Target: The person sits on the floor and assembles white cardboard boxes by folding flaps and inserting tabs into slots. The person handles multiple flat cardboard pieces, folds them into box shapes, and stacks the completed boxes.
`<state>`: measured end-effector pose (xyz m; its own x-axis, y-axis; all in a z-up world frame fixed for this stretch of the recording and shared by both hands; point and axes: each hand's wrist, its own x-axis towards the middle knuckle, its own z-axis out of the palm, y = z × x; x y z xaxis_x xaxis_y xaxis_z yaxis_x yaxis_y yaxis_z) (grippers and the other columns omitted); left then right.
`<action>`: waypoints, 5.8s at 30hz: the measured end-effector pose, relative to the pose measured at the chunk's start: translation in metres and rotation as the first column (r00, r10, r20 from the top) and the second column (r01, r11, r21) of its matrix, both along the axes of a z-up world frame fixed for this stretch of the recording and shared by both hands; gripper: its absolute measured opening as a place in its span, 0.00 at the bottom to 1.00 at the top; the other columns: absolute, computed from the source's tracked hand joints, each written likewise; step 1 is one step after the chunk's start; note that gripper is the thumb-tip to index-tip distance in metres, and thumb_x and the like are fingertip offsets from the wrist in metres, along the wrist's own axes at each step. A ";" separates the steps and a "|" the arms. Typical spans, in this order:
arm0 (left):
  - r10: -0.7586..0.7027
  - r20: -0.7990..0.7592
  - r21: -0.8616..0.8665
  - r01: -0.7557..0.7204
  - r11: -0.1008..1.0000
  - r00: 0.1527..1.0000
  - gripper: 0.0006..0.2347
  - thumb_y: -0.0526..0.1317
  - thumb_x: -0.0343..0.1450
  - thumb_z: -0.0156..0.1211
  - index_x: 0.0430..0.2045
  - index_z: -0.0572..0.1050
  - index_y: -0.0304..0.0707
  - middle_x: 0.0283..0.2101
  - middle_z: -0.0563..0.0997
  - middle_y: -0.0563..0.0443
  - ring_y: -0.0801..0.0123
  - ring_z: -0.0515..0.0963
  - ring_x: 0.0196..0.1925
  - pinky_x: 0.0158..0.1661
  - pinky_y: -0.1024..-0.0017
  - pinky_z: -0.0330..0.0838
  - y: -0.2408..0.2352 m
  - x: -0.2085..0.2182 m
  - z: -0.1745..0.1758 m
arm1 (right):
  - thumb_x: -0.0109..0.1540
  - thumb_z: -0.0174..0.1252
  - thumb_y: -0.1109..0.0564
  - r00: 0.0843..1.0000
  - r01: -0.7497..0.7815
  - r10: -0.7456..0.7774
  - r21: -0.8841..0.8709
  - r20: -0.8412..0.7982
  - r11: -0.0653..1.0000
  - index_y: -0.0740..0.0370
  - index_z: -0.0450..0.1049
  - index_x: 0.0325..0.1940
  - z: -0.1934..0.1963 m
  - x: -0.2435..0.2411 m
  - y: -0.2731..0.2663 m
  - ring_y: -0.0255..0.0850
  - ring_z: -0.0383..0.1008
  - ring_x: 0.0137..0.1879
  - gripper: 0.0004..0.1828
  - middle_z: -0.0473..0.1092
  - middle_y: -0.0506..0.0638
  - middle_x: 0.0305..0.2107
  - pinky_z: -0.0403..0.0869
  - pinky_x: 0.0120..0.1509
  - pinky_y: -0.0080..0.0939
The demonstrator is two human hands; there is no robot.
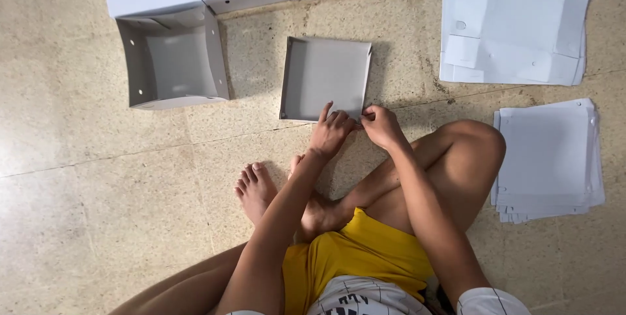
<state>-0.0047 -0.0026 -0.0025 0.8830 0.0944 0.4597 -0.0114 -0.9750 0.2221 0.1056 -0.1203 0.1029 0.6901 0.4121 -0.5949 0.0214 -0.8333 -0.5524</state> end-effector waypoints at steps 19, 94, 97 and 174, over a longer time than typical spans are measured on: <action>0.080 -0.078 -0.105 -0.088 0.991 0.994 0.09 0.49 0.68 0.65 0.36 0.78 0.51 0.37 0.71 0.52 0.61 0.73 0.46 0.64 0.40 0.56 -0.003 -0.006 0.041 | 0.62 0.61 0.53 0.948 0.316 -0.313 0.336 -0.066 0.887 0.62 0.78 0.42 -0.007 -0.014 0.000 0.42 0.81 0.28 0.11 0.77 0.58 0.25 0.83 0.33 0.37; 0.250 -0.397 -0.633 -0.461 0.622 0.883 0.10 0.45 0.68 0.54 0.26 0.83 0.45 0.29 0.86 0.55 0.55 0.76 0.44 0.56 0.46 0.53 0.015 0.040 0.095 | 0.61 0.61 0.63 0.785 0.619 -0.418 0.546 -0.457 0.565 0.68 0.80 0.34 0.013 -0.008 0.034 0.38 0.80 0.35 0.05 0.78 0.54 0.27 0.81 0.41 0.32; 0.216 -0.447 -0.623 -0.476 0.621 0.868 0.11 0.44 0.69 0.55 0.33 0.84 0.45 0.36 0.87 0.57 0.58 0.77 0.46 0.57 0.47 0.53 0.015 0.042 0.102 | 0.60 0.62 0.64 0.793 0.608 -0.392 0.564 -0.467 0.558 0.71 0.81 0.38 0.020 -0.007 0.029 0.42 0.83 0.39 0.06 0.80 0.58 0.33 0.85 0.47 0.35; 0.030 -0.529 -0.693 -0.452 0.561 0.848 0.07 0.44 0.67 0.61 0.31 0.84 0.49 0.33 0.86 0.51 0.52 0.84 0.46 0.50 0.56 0.74 0.041 0.042 0.070 | 0.52 0.66 0.43 0.968 0.237 -0.249 0.374 -0.016 0.897 0.49 0.85 0.31 -0.001 0.000 0.027 0.35 0.78 0.36 0.12 0.78 0.46 0.23 0.72 0.43 0.33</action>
